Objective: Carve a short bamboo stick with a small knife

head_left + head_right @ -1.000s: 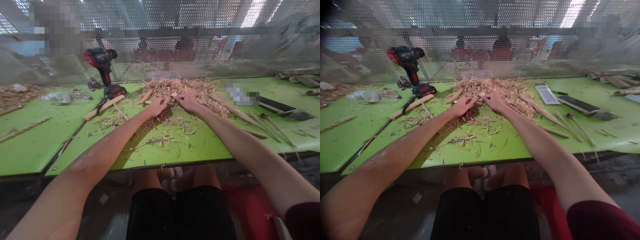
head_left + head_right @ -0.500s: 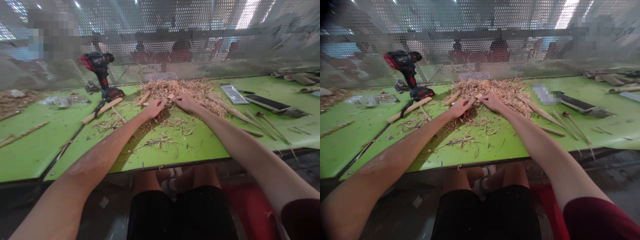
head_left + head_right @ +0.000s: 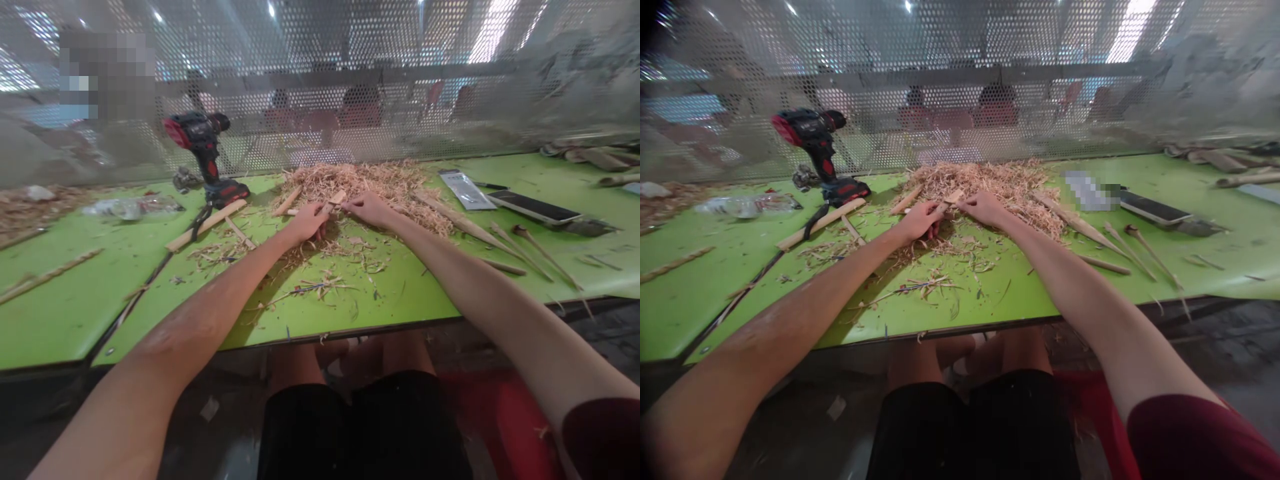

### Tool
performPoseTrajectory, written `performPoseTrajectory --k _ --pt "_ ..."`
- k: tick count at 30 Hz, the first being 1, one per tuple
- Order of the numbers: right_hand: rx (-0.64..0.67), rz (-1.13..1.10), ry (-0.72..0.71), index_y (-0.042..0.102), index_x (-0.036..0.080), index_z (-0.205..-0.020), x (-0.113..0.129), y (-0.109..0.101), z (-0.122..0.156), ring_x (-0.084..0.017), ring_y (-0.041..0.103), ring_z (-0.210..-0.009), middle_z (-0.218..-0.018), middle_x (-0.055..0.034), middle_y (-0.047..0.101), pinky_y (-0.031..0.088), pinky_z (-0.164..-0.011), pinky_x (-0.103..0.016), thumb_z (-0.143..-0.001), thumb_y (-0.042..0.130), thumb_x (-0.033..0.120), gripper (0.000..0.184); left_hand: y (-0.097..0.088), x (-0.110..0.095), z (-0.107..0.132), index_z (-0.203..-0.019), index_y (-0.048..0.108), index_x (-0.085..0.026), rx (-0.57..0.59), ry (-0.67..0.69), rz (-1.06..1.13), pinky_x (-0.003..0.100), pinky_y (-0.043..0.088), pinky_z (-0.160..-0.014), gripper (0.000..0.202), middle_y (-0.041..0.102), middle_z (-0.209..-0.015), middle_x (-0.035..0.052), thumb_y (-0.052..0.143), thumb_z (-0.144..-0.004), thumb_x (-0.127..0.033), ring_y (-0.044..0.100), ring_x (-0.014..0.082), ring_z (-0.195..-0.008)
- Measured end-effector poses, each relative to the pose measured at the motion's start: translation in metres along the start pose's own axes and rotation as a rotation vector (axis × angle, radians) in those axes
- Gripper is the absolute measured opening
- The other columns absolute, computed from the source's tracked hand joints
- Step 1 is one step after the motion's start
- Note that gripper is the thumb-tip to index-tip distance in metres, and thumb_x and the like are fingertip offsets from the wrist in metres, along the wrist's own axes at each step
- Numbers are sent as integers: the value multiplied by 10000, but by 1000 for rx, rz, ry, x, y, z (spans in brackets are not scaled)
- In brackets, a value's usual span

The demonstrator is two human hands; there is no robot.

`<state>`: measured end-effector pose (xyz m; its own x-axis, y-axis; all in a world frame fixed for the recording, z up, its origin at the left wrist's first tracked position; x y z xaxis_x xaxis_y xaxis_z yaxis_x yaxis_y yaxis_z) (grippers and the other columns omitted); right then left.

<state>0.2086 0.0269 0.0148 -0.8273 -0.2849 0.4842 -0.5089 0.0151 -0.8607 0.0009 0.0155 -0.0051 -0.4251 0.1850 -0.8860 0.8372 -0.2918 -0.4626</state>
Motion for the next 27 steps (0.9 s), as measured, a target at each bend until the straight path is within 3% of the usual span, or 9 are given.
performPoseTrajectory --k 5,9,18,27 --pt "9 -9 -17 845 138 -914 1 3 -1 -133 385 -587 -608 -2 542 283 -621 -302 -1083 565 555 531 1 -4 1 -848 542 -193 1 -9 -9 203 379 -450 243 550 -523 -73 493 -1037 -48 530 93 -396" --pt "14 11 9 872 161 -1041 0 4 -2 -140 438 -607 -687 -31 635 305 -628 -301 -1086 549 590 538 1 -7 2 -818 523 -195 -16 -31 -21 203 389 -464 266 551 -530 -69 499 -1041 -52 530 86 -401" --pt "-62 156 -5 894 200 -1101 4 5 0 -175 581 -737 -881 -68 776 359 -656 -295 -1074 531 583 528 0 -3 1 -833 553 -188 0 -19 11 201 374 -449 238 554 -533 -72 530 -1042 -78 511 75 -391" --pt "-72 161 8 898 194 -1090 7 6 3 -174 573 -713 -826 -64 766 342 -640 -295 -1072 524 574 533 1 -8 5 -886 618 -165 -13 -21 -4 206 351 -444 215 555 -494 -72 509 -1058 -93 484 81 -376"
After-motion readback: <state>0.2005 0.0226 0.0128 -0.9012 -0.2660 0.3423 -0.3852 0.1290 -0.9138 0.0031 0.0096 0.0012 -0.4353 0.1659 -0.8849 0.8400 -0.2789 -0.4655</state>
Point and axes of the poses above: each hand's wrist, its own z-axis away from the middle knuckle, its own y-axis out of the palm, x = y × z, the point moved 2 cm from there along -z, towards the middle knuckle
